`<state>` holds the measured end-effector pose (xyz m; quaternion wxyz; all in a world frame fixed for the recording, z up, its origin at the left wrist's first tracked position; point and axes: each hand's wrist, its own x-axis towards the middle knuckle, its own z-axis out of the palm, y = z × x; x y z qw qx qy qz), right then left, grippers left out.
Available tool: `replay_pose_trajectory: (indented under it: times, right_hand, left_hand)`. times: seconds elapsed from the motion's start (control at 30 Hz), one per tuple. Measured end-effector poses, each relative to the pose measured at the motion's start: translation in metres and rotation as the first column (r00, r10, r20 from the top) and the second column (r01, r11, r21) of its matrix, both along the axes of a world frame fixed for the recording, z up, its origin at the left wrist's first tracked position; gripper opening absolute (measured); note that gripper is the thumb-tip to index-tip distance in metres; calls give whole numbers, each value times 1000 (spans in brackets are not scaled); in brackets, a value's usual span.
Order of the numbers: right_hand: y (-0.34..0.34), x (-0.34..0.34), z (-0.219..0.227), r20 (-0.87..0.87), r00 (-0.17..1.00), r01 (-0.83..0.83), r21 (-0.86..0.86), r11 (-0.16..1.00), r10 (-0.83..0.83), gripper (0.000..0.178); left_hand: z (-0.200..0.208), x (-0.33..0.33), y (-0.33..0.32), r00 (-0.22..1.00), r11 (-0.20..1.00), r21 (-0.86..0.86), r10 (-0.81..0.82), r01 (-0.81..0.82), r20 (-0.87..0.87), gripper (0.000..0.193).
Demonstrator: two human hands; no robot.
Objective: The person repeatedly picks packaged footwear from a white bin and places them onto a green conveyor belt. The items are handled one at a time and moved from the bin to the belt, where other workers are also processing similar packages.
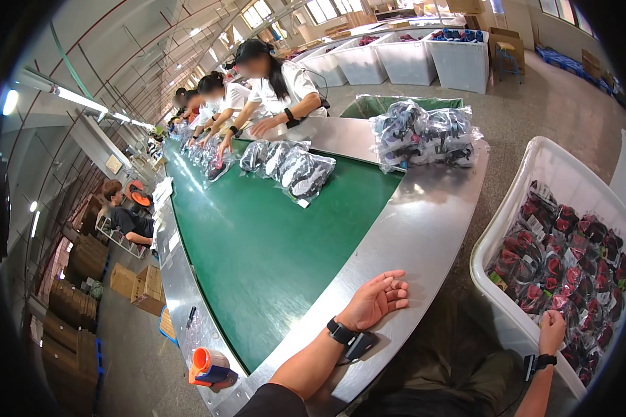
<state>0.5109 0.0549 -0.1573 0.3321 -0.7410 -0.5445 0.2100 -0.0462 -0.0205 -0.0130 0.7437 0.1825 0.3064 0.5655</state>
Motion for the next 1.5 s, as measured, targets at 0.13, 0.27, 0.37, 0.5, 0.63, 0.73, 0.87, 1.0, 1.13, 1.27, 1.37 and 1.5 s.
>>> replay_pose_trajectory:
  times: [0.13,0.27,0.37,0.5,0.63,0.73,0.87,1.0,1.13,1.27,1.37,1.5]
  right_hand:
    - [0,-1,-2,5,1000,2,29,1000,-2,18]
    - [0,-2,-3,3,1000,3,32,999,-3,18]
    - [-1,-3,-1,27,1000,10,28,1000,-10,18]
    - [-2,-6,2,28,1000,8,37,999,-9,17]
    - [-4,-8,5,62,998,10,48,999,-13,17]
    - [-5,-11,8,71,997,7,57,998,-12,16]
    - [-7,-16,14,73,997,9,63,998,-14,16]
    - [-8,-19,17,75,997,15,64,998,-20,16]
    - [-9,-19,16,115,993,20,77,997,-29,16]
    - [-10,-21,19,129,991,24,75,997,-33,17]
    - [-11,-23,23,124,992,22,63,998,-30,18]
    - [-11,-26,26,97,995,24,67,997,-30,18]
  left_hand:
    - [-1,0,0,1000,1000,3,3,-2,-10,38]
    - [-1,0,0,1000,1000,-5,2,-2,1,35]
    - [-1,0,0,1000,1000,-11,7,-7,2,35]
    - [-2,1,0,1000,1000,-5,3,-3,0,35]
    - [-2,1,0,1000,1000,2,1,-1,-1,35]
    - [-2,1,0,1000,1000,2,1,-1,0,35]
    - [-1,1,0,1000,1000,-1,3,-3,7,34]
    - [-1,1,0,1000,1000,-2,5,-5,5,35]
    - [0,1,0,1000,1000,-6,3,-3,-2,35]
    - [0,1,1,1000,1000,-7,4,-4,-9,35]
    - [0,1,0,1000,1000,-5,4,-4,-12,35]
    - [0,1,0,1000,1000,2,0,0,-9,34]
